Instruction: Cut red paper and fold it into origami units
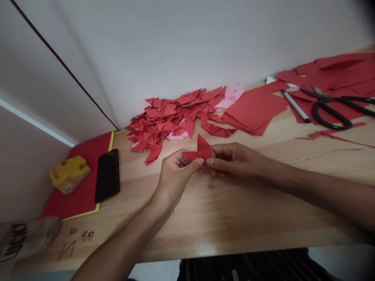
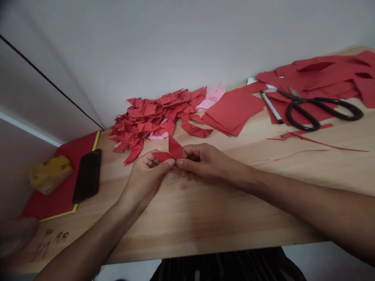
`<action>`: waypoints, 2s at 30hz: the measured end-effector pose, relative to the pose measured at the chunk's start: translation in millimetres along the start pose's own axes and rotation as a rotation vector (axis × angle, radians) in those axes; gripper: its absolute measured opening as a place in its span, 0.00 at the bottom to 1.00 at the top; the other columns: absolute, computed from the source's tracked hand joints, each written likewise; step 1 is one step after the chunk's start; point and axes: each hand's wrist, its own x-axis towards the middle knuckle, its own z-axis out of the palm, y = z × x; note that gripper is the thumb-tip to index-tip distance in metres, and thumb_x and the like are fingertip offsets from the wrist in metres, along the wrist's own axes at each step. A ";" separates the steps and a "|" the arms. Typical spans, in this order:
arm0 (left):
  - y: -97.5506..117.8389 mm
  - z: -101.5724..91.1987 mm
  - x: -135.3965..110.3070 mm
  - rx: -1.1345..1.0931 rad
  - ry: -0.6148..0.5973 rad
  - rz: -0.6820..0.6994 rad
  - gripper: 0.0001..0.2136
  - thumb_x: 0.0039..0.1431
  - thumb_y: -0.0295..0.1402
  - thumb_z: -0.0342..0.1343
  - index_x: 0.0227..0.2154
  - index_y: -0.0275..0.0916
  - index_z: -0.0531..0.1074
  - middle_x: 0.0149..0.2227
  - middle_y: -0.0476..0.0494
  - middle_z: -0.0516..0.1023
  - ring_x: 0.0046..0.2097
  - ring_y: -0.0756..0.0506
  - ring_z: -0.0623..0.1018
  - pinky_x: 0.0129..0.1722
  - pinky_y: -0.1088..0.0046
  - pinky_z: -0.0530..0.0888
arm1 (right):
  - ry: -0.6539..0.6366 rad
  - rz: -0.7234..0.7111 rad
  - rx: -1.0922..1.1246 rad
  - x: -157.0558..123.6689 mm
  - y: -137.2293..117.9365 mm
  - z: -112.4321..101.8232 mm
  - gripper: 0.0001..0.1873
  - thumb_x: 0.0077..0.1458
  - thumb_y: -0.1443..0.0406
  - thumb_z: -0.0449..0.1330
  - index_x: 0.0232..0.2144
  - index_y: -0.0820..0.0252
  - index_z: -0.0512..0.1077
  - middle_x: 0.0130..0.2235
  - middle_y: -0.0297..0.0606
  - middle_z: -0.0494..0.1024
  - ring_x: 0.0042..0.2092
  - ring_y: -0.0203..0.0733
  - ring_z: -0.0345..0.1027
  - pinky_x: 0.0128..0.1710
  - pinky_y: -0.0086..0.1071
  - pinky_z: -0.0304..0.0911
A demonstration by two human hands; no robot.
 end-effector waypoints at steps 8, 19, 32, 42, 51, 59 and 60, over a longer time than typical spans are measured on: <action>-4.7 1.3 4.4 -0.180 -0.006 -0.048 0.13 0.45 0.28 0.68 0.27 0.35 0.67 0.25 0.50 0.76 0.28 0.53 0.74 0.32 0.77 0.71 | 0.110 -0.010 -0.030 -2.4 4.2 8.9 0.09 0.58 0.60 0.57 0.31 0.60 0.69 0.27 0.33 0.74 0.26 0.32 0.65 0.26 0.27 0.59; 2.9 -8.7 6.7 -0.083 -0.110 -0.115 0.14 0.49 0.32 0.67 0.33 0.35 0.68 0.27 0.48 0.77 0.27 0.52 0.75 0.28 0.78 0.71 | 0.061 -0.063 -0.123 -3.5 6.0 6.2 0.08 0.59 0.60 0.55 0.31 0.59 0.68 0.28 0.32 0.72 0.28 0.33 0.64 0.28 0.28 0.58; 4.0 -9.3 6.0 -0.110 -0.125 -0.148 0.10 0.49 0.32 0.67 0.30 0.31 0.75 0.27 0.45 0.76 0.27 0.52 0.74 0.27 0.78 0.68 | 0.058 -0.106 -0.014 -2.3 6.4 8.3 0.10 0.60 0.59 0.56 0.33 0.60 0.70 0.29 0.34 0.73 0.27 0.32 0.63 0.28 0.28 0.59; -0.8 -3.2 8.3 -0.142 -0.065 -0.137 0.08 0.46 0.30 0.67 0.27 0.32 0.75 0.25 0.46 0.76 0.27 0.52 0.74 0.30 0.77 0.70 | 0.139 -0.072 -0.028 -3.5 5.9 13.7 0.08 0.59 0.61 0.57 0.31 0.60 0.69 0.29 0.33 0.74 0.28 0.33 0.64 0.28 0.28 0.60; 2.3 -2.5 5.3 -0.086 -0.043 -0.130 0.08 0.45 0.29 0.67 0.25 0.32 0.74 0.24 0.47 0.76 0.26 0.53 0.74 0.30 0.77 0.69 | -0.037 0.100 0.054 2.1 2.8 -3.8 0.17 0.58 0.54 0.58 0.32 0.62 0.77 0.30 0.38 0.81 0.25 0.31 0.67 0.22 0.25 0.57; 1.6 -4.1 4.3 -0.089 -0.094 -0.177 0.10 0.44 0.30 0.69 0.26 0.32 0.75 0.25 0.47 0.77 0.28 0.53 0.74 0.30 0.77 0.69 | 0.021 0.085 0.020 -1.9 0.2 1.3 0.16 0.58 0.55 0.59 0.29 0.61 0.77 0.29 0.37 0.82 0.25 0.33 0.69 0.27 0.28 0.65; 2.0 -4.2 4.7 -0.085 -0.098 -0.182 0.09 0.44 0.30 0.69 0.26 0.32 0.75 0.25 0.47 0.77 0.27 0.53 0.74 0.29 0.78 0.69 | 0.031 0.078 0.012 -2.7 0.6 2.4 0.15 0.58 0.56 0.58 0.29 0.61 0.77 0.29 0.37 0.82 0.25 0.33 0.70 0.27 0.27 0.65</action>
